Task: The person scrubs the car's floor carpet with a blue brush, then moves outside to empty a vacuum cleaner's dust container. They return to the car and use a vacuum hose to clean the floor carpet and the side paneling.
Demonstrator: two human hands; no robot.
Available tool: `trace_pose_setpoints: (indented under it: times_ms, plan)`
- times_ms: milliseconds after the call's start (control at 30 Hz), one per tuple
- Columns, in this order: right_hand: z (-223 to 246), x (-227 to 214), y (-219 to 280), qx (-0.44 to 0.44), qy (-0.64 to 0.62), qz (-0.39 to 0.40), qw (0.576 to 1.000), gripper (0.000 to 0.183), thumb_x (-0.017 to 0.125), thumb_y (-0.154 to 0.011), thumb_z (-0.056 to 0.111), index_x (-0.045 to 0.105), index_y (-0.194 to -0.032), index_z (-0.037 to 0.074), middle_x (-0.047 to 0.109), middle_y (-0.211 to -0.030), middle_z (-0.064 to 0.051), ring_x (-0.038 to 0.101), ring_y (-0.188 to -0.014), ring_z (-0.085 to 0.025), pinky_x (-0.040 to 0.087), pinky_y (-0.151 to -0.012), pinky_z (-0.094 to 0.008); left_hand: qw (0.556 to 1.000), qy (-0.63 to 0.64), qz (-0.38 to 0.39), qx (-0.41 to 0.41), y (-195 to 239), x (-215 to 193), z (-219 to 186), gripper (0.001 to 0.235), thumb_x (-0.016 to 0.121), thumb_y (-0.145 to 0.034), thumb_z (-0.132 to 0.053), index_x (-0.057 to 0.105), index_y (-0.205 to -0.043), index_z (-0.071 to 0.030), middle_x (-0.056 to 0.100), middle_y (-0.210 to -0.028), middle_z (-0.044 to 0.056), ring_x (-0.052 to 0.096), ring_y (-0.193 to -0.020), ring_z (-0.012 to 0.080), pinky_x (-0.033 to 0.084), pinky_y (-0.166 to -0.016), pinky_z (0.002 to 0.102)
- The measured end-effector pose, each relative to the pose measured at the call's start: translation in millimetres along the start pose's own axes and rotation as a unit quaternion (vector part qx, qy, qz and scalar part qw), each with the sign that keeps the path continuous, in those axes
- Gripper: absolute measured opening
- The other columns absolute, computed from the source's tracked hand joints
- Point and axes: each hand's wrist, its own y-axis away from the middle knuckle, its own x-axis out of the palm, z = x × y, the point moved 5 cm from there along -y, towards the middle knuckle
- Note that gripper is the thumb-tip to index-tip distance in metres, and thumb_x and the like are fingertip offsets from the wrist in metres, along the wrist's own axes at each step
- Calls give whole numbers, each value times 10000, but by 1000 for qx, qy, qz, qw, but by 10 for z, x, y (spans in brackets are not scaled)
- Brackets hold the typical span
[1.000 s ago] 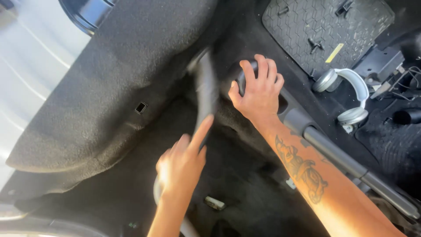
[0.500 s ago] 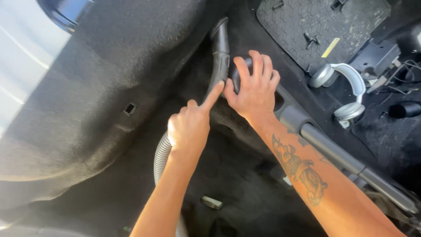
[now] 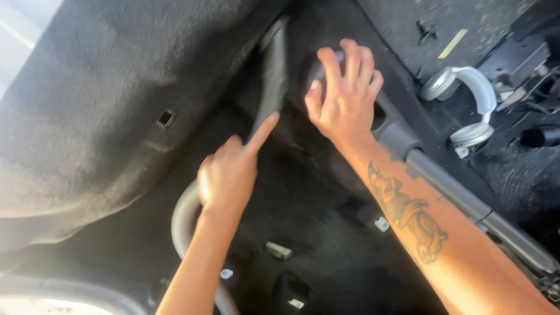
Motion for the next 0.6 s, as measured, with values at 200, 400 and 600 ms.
trace_pose_setpoints:
  times_ms: [200, 400, 600]
  plan:
    - [-29, -13, -21, 9, 5, -7, 1000, 510, 683, -864, 243, 617, -1344, 85, 471, -1431, -194, 483, -1281, -409, 385, -956, -503, 991, 92, 101, -9, -227, -55, 28, 937, 778, -757, -169, 493, -1568, -541, 502, -643, 8, 496, -391, 202, 435, -383, 375]
    - [36, -41, 3, 4, -6, -4, 1000, 527, 672, -885, 280, 609, -1365, 71, 470, -1447, -207, 478, -1295, -435, 386, -978, -525, 998, 21, 53, 10, 20, -187, 27, 965, 738, -790, -126, 435, -1626, -502, 497, -634, -1, 470, -385, 163, 422, -374, 353]
    - [1, -24, 34, 8, -4, 0, 1000, 563, 685, -878, 272, 592, -1391, 59, 469, -1453, -207, 479, -1298, -428, 391, -971, -528, 992, 73, 104, -7, -335, -118, -135, 913, 733, -805, -189, 440, -1603, -522, 547, -638, 33, 536, -370, 224, 442, -346, 411]
